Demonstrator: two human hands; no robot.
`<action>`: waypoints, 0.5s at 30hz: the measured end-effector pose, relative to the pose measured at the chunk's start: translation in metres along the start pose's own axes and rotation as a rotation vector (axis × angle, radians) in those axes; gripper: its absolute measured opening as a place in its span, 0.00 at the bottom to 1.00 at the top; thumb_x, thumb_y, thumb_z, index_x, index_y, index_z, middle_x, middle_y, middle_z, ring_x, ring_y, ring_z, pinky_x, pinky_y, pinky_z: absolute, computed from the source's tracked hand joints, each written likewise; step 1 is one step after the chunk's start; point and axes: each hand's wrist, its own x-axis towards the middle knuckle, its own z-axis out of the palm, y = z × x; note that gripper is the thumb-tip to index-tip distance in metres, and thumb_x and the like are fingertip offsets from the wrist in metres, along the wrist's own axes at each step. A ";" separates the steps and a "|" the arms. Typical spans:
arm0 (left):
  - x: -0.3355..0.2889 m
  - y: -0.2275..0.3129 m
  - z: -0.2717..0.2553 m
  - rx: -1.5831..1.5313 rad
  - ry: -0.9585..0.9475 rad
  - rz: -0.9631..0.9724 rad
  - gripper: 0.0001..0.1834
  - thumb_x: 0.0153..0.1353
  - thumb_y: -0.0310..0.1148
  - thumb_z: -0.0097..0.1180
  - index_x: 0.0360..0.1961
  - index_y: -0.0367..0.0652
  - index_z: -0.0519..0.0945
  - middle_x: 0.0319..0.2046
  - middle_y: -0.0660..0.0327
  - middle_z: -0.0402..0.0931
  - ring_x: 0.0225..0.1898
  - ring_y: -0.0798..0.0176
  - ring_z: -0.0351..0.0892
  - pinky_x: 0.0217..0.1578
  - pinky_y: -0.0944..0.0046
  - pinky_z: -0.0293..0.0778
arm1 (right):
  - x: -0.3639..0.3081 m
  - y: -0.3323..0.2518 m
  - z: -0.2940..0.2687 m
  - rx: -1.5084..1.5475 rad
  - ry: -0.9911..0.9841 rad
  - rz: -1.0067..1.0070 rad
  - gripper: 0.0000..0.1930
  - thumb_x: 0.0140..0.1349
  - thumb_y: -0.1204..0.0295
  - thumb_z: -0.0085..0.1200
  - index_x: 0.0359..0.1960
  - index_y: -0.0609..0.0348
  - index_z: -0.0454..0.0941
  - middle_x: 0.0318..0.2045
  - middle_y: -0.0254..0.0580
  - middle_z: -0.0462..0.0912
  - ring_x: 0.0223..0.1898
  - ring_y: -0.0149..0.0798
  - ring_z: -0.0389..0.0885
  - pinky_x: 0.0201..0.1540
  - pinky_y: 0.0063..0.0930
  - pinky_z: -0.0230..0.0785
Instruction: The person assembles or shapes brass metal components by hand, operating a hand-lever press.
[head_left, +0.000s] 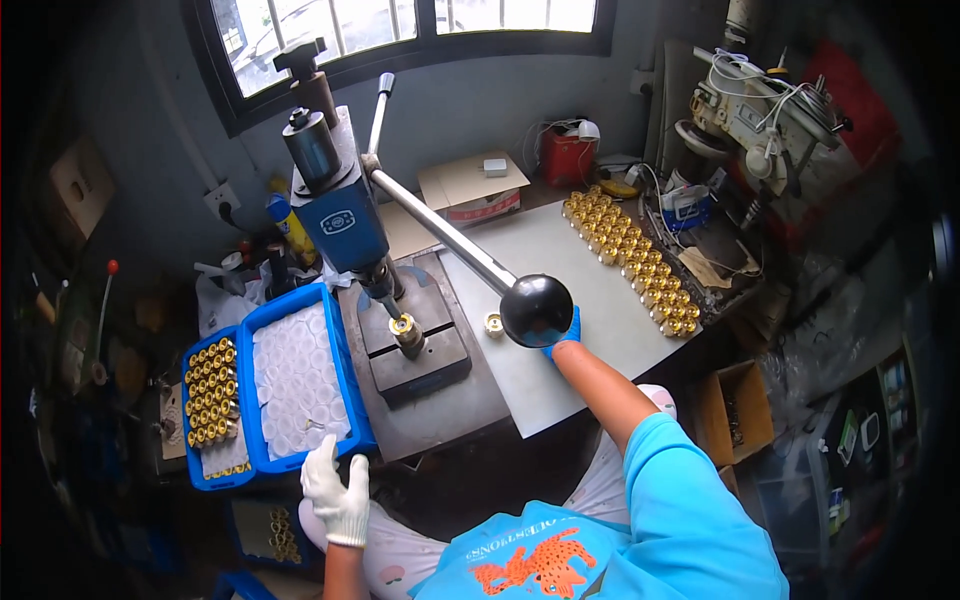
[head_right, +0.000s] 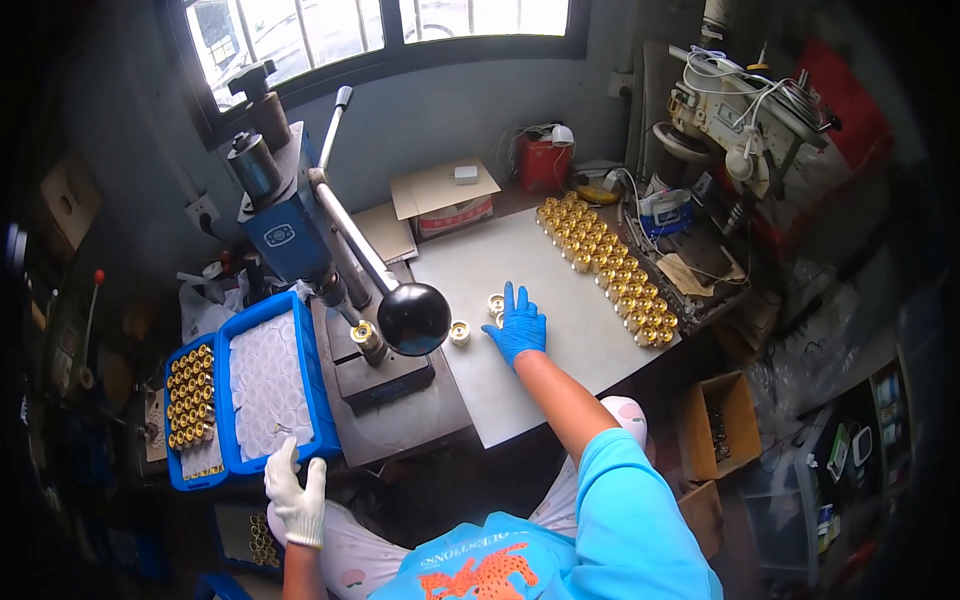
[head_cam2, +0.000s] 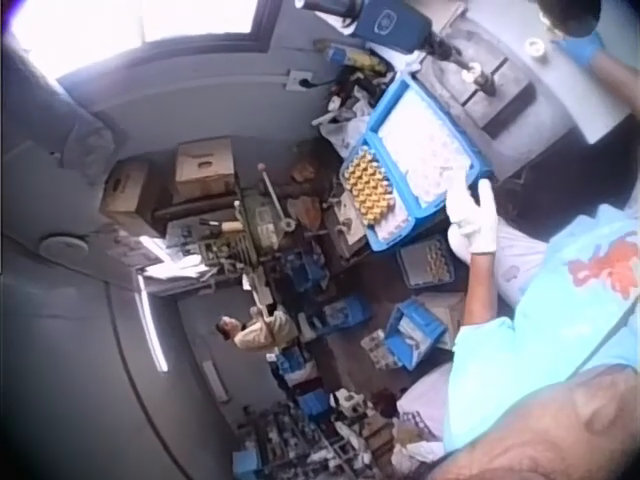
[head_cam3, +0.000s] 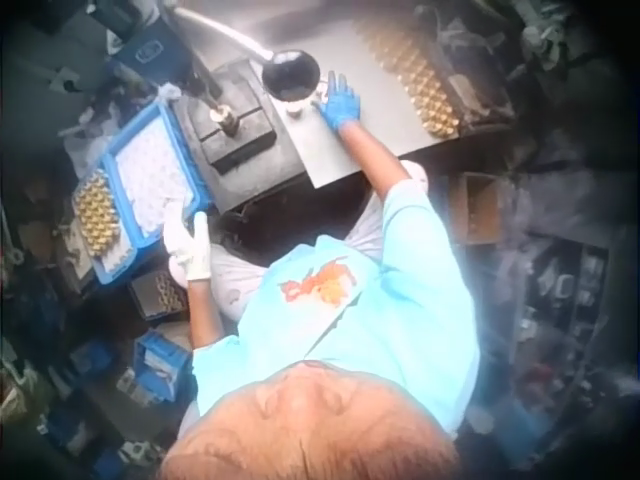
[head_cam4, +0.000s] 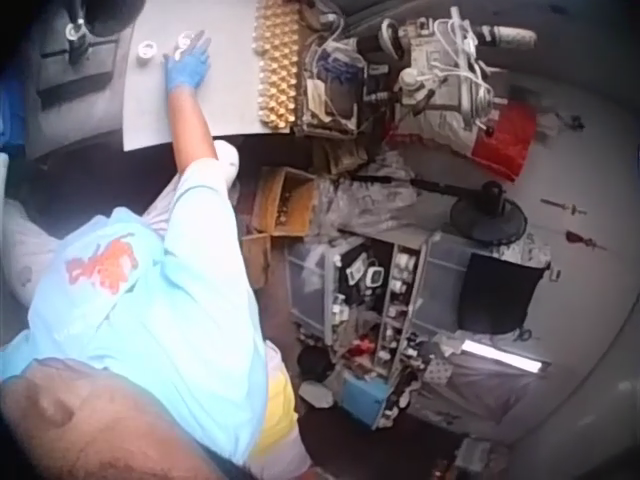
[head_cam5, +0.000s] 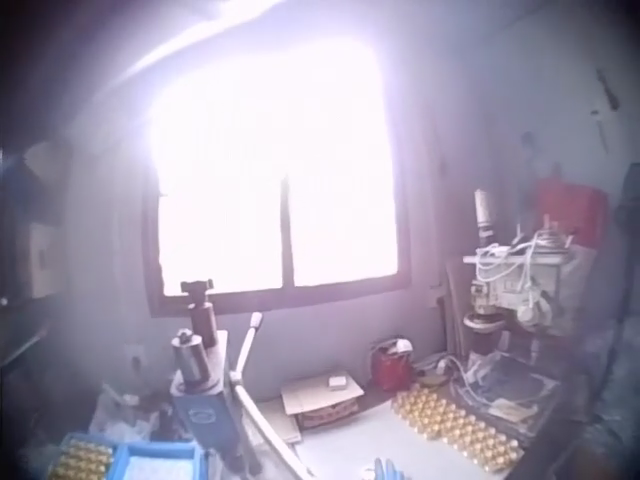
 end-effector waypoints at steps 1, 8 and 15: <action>-0.014 -0.010 -0.013 0.063 0.031 -0.012 0.28 0.50 0.28 0.70 0.54 0.38 0.79 0.42 0.53 0.78 0.44 0.49 0.76 0.49 0.51 0.72 | -0.002 -0.028 0.003 -0.258 0.028 -0.072 0.53 0.55 0.43 0.65 0.77 0.46 0.51 0.71 0.50 0.60 0.57 0.50 0.73 0.54 0.47 0.68; -0.067 -0.027 -0.047 0.075 0.013 -0.152 0.27 0.52 0.28 0.66 0.55 0.37 0.78 0.42 0.50 0.77 0.44 0.46 0.75 0.48 0.48 0.71 | -0.001 -0.115 -0.032 -0.670 -0.039 -0.074 0.32 0.63 0.50 0.59 0.66 0.47 0.70 0.46 0.40 0.76 0.40 0.40 0.79 0.32 0.39 0.72; -0.066 -0.032 -0.050 0.245 -0.044 -0.007 0.23 0.63 0.39 0.64 0.55 0.38 0.82 0.48 0.46 0.81 0.49 0.45 0.79 0.54 0.50 0.74 | 0.016 -0.062 -0.033 -0.693 0.023 -0.157 0.25 0.64 0.55 0.57 0.60 0.53 0.75 0.39 0.41 0.78 0.38 0.43 0.79 0.33 0.42 0.72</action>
